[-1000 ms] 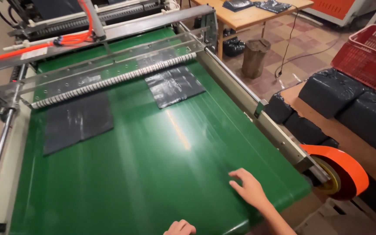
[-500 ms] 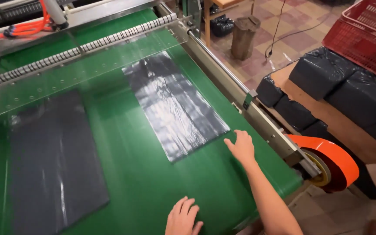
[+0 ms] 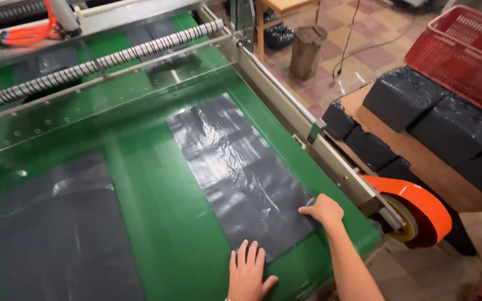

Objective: Folding black plastic bags and placing them into clear plastic packaging sleeves at a conveyor belt station.

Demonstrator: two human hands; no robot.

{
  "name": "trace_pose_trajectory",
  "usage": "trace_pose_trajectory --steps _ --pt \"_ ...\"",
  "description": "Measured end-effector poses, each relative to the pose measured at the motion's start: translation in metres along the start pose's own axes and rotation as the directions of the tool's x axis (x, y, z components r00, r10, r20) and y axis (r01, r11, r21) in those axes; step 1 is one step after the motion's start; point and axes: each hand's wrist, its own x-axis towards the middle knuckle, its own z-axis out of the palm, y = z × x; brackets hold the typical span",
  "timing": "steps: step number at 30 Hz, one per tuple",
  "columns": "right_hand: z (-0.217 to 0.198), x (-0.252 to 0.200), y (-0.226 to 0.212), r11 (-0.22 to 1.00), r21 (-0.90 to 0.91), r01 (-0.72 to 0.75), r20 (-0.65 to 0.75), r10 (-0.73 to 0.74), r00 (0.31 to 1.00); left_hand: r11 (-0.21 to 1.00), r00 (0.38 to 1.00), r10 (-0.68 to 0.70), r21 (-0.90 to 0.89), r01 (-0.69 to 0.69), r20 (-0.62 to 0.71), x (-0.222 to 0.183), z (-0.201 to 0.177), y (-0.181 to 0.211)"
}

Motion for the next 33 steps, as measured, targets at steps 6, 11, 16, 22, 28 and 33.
trace_pose_trajectory --steps 6,11,16,22,28,33 --pt "0.011 -0.004 -0.007 1.000 -0.009 -0.017 -0.044 0.017 0.999 1.000 0.999 -0.017 -0.002 0.017 -0.045 0.000 0.002 0.004" --pt "0.003 -0.004 -0.011 0.994 0.016 0.110 -0.011 -0.110 0.994 1.000 0.996 -0.030 0.005 0.030 -0.085 0.001 -0.001 0.010" --pt "-0.039 -0.068 -0.031 0.753 0.484 0.445 -0.170 -0.418 0.892 0.984 0.955 -0.089 0.125 0.129 -0.282 0.011 -0.015 0.010" --pt "-0.047 -0.084 0.005 0.424 0.706 0.567 -0.275 -0.574 0.771 0.992 0.916 0.021 0.122 0.031 -0.401 -0.013 -0.053 -0.033" --pt "-0.035 -0.122 0.084 0.443 0.773 0.455 0.249 -0.870 0.425 0.975 0.949 -0.043 -0.196 0.108 0.312 -0.082 -0.060 -0.062" --pt "0.025 -0.094 0.105 0.485 0.060 0.872 -0.213 -0.847 0.486 0.742 0.787 -0.020 -0.518 0.426 0.617 -0.073 -0.148 -0.064"
